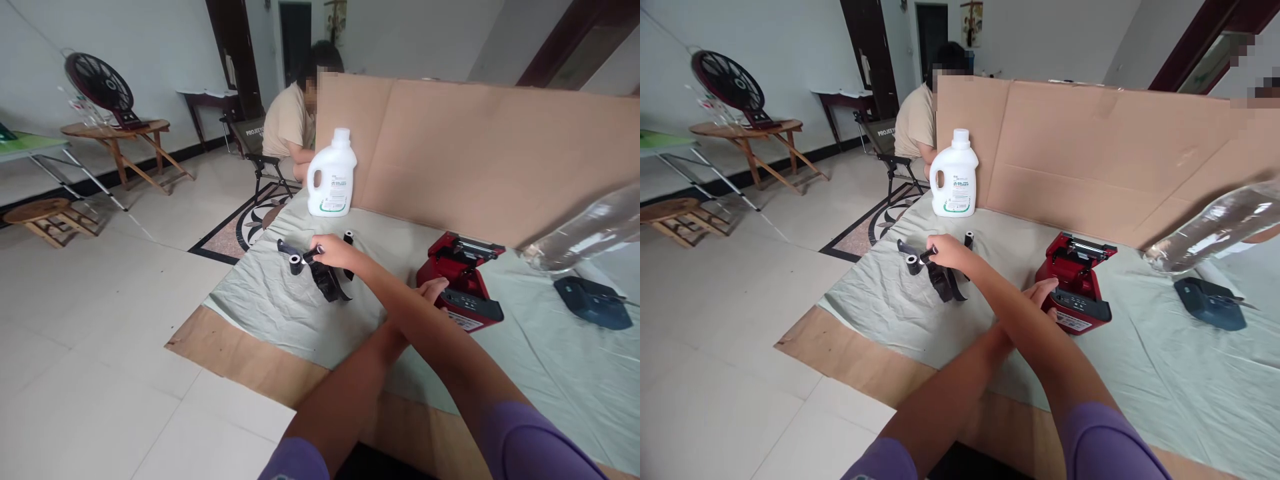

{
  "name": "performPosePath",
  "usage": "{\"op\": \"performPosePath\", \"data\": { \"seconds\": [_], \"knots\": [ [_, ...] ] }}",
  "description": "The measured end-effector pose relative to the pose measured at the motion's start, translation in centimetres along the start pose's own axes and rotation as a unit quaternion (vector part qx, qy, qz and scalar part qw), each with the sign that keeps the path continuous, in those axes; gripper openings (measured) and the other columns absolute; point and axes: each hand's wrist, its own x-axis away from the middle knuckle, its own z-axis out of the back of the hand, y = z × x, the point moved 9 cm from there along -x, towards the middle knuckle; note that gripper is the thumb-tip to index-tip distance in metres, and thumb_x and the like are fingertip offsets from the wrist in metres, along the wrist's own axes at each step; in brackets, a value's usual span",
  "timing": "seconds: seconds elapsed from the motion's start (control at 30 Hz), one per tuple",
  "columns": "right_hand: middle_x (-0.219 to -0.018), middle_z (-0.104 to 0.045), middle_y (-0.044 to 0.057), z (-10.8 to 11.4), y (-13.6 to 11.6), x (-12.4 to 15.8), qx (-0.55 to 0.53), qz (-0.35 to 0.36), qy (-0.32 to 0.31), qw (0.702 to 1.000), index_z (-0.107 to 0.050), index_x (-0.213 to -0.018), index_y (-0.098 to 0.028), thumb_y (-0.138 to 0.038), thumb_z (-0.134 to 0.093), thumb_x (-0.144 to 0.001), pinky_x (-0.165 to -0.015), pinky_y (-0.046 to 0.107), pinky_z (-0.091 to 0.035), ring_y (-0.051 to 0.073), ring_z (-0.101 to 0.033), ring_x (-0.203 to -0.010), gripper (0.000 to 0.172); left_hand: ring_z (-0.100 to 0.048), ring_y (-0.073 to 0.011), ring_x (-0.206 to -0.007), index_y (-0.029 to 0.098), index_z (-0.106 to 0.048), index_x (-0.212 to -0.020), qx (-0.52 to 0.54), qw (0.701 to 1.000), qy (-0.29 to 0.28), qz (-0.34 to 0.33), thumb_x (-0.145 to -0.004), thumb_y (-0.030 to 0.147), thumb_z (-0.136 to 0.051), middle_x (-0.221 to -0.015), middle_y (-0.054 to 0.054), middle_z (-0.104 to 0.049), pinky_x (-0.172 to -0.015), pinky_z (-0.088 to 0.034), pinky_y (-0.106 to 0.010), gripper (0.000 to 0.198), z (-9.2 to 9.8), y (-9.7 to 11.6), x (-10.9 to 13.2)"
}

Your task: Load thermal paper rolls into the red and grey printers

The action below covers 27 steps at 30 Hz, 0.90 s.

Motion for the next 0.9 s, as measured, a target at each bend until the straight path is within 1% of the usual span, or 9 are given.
{"op": "performPosePath", "data": {
  "seconds": [0.17,0.27,0.33,0.4,0.47,0.57,0.63,0.77,0.9],
  "knots": [
    [-0.087,-0.064,-0.001,5.6,3.2,8.4,-0.234,0.02,0.135,0.963,-0.057,-0.097,-0.021,-0.029,-0.064,-0.083,-0.074,0.029,-0.044,0.016,-0.058,-0.077,0.018,-0.042,-0.0289,-0.143,0.021,-0.033,-0.152,-0.012,1.0,-0.003,0.005,-0.091,0.032,-0.059,-0.155,-0.011,-0.043,-0.121,-0.036,-0.047,0.066,0.4,0.4,0.5],
    [-0.088,-0.063,0.0,8.6,5.1,14.6,-0.304,0.0,0.184,0.935,-0.055,-0.099,-0.022,-0.035,-0.067,-0.084,-0.072,0.029,-0.045,0.016,-0.058,-0.078,0.023,-0.052,-0.0348,-0.134,0.021,-0.041,-0.147,-0.041,0.998,-0.014,0.037,-0.09,0.031,-0.06,-0.147,-0.012,-0.053,-0.111,-0.046,-0.052,0.061,0.5,0.4,0.7],
    [-0.095,-0.063,0.001,10.6,6.4,18.5,-0.32,-0.02,0.22,0.921,-0.056,-0.099,-0.023,-0.036,-0.069,-0.084,-0.072,0.029,-0.046,0.017,-0.059,-0.082,0.024,-0.058,-0.0338,-0.126,0.02,-0.046,-0.143,-0.052,0.998,-0.011,0.037,-0.091,0.027,-0.055,-0.136,-0.013,-0.061,-0.103,-0.052,-0.05,0.053,0.4,0.5,0.6],
    [-0.098,-0.063,0.002,12.5,7.6,21.9,-0.33,-0.038,0.245,0.911,-0.057,-0.1,-0.023,-0.037,-0.071,-0.084,-0.073,0.03,-0.048,0.018,-0.06,-0.085,0.026,-0.06,-0.0312,-0.122,0.02,-0.05,-0.139,-0.05,0.998,0.035,0.032,-0.094,0.026,-0.052,-0.128,-0.013,-0.064,-0.101,-0.053,-0.048,0.046,0.9,0.4,0.7],
    [-0.098,-0.064,0.002,13.8,8.6,24.3,-0.343,-0.053,0.239,0.907,-0.057,-0.102,-0.024,-0.037,-0.07,-0.084,-0.074,0.031,-0.049,0.019,-0.061,-0.086,0.026,-0.062,-0.0283,-0.117,0.021,-0.049,-0.139,-0.031,0.993,0.105,0.048,-0.095,0.027,-0.053,-0.126,-0.013,-0.064,-0.099,-0.055,-0.045,0.045,2.1,-0.2,0.9],
    [-0.095,-0.065,0.002,14.5,9.9,26.6,-0.34,-0.085,0.196,0.916,-0.057,-0.106,-0.023,-0.035,-0.066,-0.085,-0.073,0.031,-0.049,0.019,-0.062,-0.087,0.026,-0.067,-0.0223,-0.099,0.024,-0.037,-0.148,-0.01,0.977,0.192,0.09,-0.09,0.031,-0.063,-0.126,-0.012,-0.062,-0.084,-0.058,-0.037,0.064,4.4,-1.3,1.4],
    [-0.096,-0.066,0.003,14.2,10.7,27.2,-0.322,-0.117,0.161,0.926,-0.058,-0.107,-0.021,-0.032,-0.063,-0.086,-0.069,0.03,-0.048,0.019,-0.062,-0.085,0.025,-0.065,-0.0213,-0.099,0.025,-0.035,-0.15,-0.033,0.973,0.216,0.07,-0.086,0.034,-0.067,-0.135,-0.013,-0.057,-0.083,-0.057,-0.035,0.073,5.4,-1.0,1.3],
    [-0.1,-0.068,0.005,12.5,11.1,27.1,-0.279,-0.144,0.096,0.944,-0.061,-0.105,-0.02,-0.025,-0.056,-0.087,-0.07,0.031,-0.049,0.02,-0.062,-0.085,0.02,-0.061,-0.0274,-0.111,0.021,-0.043,-0.146,-0.113,0.969,0.221,0.012,-0.082,0.036,-0.074,-0.142,-0.015,-0.052,-0.092,-0.053,-0.042,0.072,5.6,0.1,1.0],
    [-0.104,-0.069,0.005,11.8,10.7,26.5,-0.243,-0.141,0.099,0.955,-0.065,-0.104,-0.02,-0.021,-0.055,-0.088,-0.085,0.035,-0.049,0.022,-0.064,-0.094,0.019,-0.059,-0.032,-0.118,0.019,-0.047,-0.143,-0.135,0.962,0.237,0.019,-0.083,0.036,-0.075,-0.136,-0.015,-0.057,-0.094,-0.053,-0.047,0.068,5.5,0.3,1.3]
  ]
}}
